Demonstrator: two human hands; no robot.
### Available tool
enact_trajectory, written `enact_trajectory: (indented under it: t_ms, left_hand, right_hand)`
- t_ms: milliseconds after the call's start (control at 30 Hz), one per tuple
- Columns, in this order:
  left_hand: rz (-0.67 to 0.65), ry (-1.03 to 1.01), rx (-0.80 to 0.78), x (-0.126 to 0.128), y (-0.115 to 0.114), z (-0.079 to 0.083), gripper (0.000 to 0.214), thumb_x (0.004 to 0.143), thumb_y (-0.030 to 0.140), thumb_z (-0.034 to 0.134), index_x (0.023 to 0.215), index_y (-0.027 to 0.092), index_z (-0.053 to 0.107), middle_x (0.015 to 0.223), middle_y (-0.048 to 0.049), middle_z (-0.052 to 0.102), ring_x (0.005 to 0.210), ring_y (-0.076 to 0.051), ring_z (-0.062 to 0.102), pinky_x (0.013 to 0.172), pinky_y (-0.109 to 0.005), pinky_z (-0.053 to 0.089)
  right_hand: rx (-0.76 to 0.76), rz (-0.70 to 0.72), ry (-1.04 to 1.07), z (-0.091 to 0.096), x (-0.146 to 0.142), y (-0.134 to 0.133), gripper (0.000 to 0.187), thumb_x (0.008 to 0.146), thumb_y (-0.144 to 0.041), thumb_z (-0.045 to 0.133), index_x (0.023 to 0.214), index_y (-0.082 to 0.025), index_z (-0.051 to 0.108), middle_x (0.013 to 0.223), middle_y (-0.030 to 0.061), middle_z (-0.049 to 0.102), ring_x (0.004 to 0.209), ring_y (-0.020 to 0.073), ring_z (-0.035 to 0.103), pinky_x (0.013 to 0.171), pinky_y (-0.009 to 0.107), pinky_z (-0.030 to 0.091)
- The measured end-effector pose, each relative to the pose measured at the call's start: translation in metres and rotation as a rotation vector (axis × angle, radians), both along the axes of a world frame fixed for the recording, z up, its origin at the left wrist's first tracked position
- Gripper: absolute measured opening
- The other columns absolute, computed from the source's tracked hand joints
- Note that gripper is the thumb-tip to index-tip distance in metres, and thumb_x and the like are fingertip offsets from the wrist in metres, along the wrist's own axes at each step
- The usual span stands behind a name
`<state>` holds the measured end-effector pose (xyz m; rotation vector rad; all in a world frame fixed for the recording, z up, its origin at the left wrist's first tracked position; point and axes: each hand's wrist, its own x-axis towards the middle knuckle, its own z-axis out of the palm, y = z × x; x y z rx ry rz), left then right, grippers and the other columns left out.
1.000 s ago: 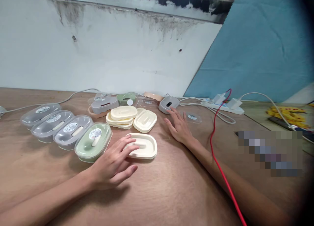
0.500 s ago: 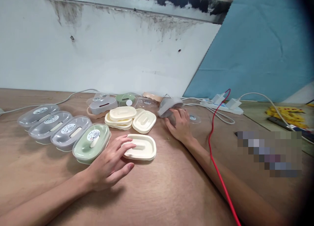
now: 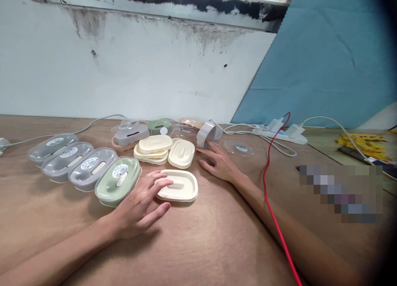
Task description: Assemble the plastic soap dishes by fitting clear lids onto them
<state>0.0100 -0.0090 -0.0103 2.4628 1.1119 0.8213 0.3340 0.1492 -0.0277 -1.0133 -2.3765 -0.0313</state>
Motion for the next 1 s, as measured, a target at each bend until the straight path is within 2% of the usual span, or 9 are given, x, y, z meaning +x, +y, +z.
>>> enact_trajectory:
  t_ms: [67,167,267,367,467,567,633,767,1000]
  left_hand:
    - [0.000,0.000,0.005,0.000,0.000,0.000,0.048,0.104,0.027,0.054,0.151,0.029,0.042,0.154,-0.0140,0.049,0.148,-0.035,0.043,0.119,-0.055,0.044]
    - [-0.002,0.007,0.003,0.000,-0.001,0.000,0.049,0.104,0.027,0.054,0.151,0.029,0.041,0.154,-0.0143,0.048,0.149,-0.035,0.042,0.119,-0.056,0.044]
    - [-0.002,0.035,0.001,0.001,-0.001,0.000,0.051,0.103,0.025,0.055,0.151,0.028,0.039,0.154,-0.0150,0.046,0.150,-0.035,0.039,0.120,-0.057,0.042]
    - [0.008,0.044,-0.001,0.001,0.000,0.000,0.052,0.101,0.023,0.057,0.150,0.027,0.039,0.154,-0.0161,0.044,0.150,-0.035,0.040,0.121,-0.057,0.042]
    - [0.012,0.004,-0.004,0.002,0.001,-0.001,0.050,0.102,0.019,0.054,0.149,0.026,0.039,0.153,-0.0159,0.045,0.147,-0.032,0.044,0.120,-0.052,0.044]
    - [0.023,-0.045,-0.033,0.003,0.003,-0.003,0.052,0.103,0.020,0.053,0.151,0.026,0.036,0.149,-0.0150,0.050,0.140,-0.029,0.052,0.117,-0.047,0.049]
    - [0.046,-0.069,-0.056,0.003,0.004,-0.005,0.057,0.104,0.024,0.055,0.155,0.026,0.030,0.150,-0.0156,0.052,0.138,-0.030,0.055,0.115,-0.047,0.050]
    - [0.091,-0.116,-0.048,0.001,0.005,-0.010,0.075,0.103,0.030,0.060,0.163,0.027,0.014,0.158,-0.0188,0.046,0.144,-0.033,0.052,0.118,-0.052,0.047]
    - [0.135,-0.072,-0.098,0.001,0.005,-0.011,0.079,0.102,0.029,0.060,0.166,0.033,0.014,0.165,-0.0146,0.040,0.147,-0.035,0.048,0.120,-0.055,0.046]
  right_hand:
    - [0.001,-0.024,-0.010,-0.001,-0.001,-0.001,0.047,0.098,-0.042,0.060,0.141,-0.024,0.067,0.163,0.0141,0.044,0.151,0.0371,0.041,0.121,0.061,0.039]
    - [0.076,-0.102,0.034,0.000,-0.002,-0.003,0.043,0.095,-0.044,0.062,0.133,-0.026,0.074,0.152,0.0130,0.056,0.144,0.0393,0.047,0.118,0.064,0.041]
    - [0.190,-0.190,0.090,0.006,-0.005,-0.008,0.028,0.092,-0.049,0.067,0.106,-0.031,0.083,0.128,0.0119,0.068,0.134,0.0407,0.053,0.115,0.065,0.041]
    - [0.236,-0.204,0.088,0.020,-0.012,-0.021,0.022,0.087,-0.050,0.073,0.079,-0.032,0.081,0.117,0.0117,0.068,0.124,0.0413,0.055,0.112,0.067,0.039]
    - [0.276,-0.048,0.068,0.038,-0.028,-0.043,0.023,0.088,-0.040,0.073,0.067,-0.031,0.074,0.111,0.0086,0.067,0.110,0.0341,0.059,0.108,0.064,0.040]
    - [0.287,0.255,0.050,0.050,-0.045,-0.070,0.035,0.089,-0.029,0.072,0.055,-0.026,0.062,0.100,0.0038,0.067,0.097,0.0245,0.061,0.104,0.055,0.043]
    - [0.258,0.356,0.041,0.051,-0.054,-0.084,0.035,0.088,-0.026,0.071,0.056,-0.025,0.057,0.093,0.0018,0.067,0.092,0.0219,0.061,0.105,0.053,0.043]
    - [0.185,0.364,0.056,0.039,-0.060,-0.095,0.024,0.087,-0.025,0.069,0.068,-0.026,0.055,0.095,0.0001,0.073,0.092,0.0226,0.061,0.113,0.056,0.039]
    - [0.059,0.435,0.136,0.024,-0.058,-0.092,0.019,0.092,-0.024,0.069,0.107,-0.024,0.056,0.106,0.0047,0.075,0.107,0.0232,0.066,0.113,0.051,0.047]
